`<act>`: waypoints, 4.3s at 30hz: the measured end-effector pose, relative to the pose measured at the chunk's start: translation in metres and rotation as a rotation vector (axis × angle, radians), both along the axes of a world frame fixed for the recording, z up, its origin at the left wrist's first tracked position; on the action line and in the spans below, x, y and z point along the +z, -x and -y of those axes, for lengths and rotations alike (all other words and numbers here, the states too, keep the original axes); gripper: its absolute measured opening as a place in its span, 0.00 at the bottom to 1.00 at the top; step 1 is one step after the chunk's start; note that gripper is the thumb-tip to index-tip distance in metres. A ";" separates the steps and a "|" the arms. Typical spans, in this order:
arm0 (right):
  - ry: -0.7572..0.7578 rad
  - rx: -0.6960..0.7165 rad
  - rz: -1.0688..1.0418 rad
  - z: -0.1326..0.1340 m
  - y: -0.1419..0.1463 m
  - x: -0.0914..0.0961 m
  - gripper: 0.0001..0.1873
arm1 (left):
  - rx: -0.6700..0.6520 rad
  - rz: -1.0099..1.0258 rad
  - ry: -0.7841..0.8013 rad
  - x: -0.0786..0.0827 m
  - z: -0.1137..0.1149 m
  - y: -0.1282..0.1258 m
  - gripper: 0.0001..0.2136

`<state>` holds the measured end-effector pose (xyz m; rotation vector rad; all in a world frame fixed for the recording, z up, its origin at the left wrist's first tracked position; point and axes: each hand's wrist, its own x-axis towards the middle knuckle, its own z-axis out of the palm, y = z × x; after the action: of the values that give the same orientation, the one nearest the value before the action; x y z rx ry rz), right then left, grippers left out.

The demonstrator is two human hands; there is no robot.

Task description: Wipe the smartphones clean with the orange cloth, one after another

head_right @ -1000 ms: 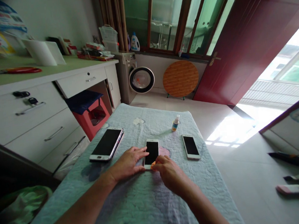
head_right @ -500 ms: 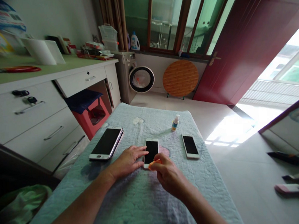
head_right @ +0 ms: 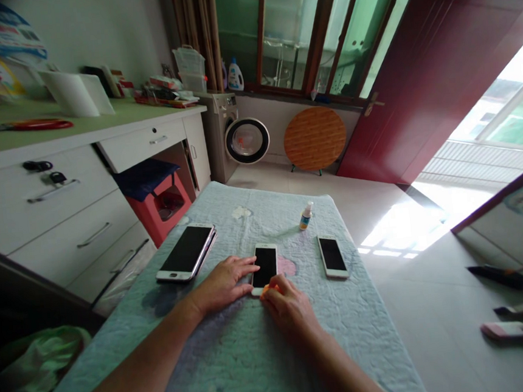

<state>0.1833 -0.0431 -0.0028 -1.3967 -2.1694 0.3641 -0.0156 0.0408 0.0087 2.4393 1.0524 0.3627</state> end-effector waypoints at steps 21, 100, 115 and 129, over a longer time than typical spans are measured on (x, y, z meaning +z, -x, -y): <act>0.062 0.000 0.098 -0.011 0.008 0.009 0.07 | 0.022 -0.006 -0.020 -0.001 0.000 -0.003 0.18; 0.127 -0.241 -0.003 -0.026 -0.009 0.013 0.10 | 0.048 -0.040 -0.074 -0.004 0.004 -0.007 0.31; 0.134 -0.517 0.078 -0.112 -0.009 0.012 0.12 | 0.017 -0.010 -0.085 0.000 0.004 -0.005 0.29; 0.362 -0.421 -0.008 -0.069 -0.014 0.023 0.13 | 0.040 -0.050 -0.064 -0.001 0.004 -0.006 0.31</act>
<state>0.1971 0.0260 0.0199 -1.9935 -1.7937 0.6171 -0.0095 0.0371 0.0077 2.4982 1.1287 0.3552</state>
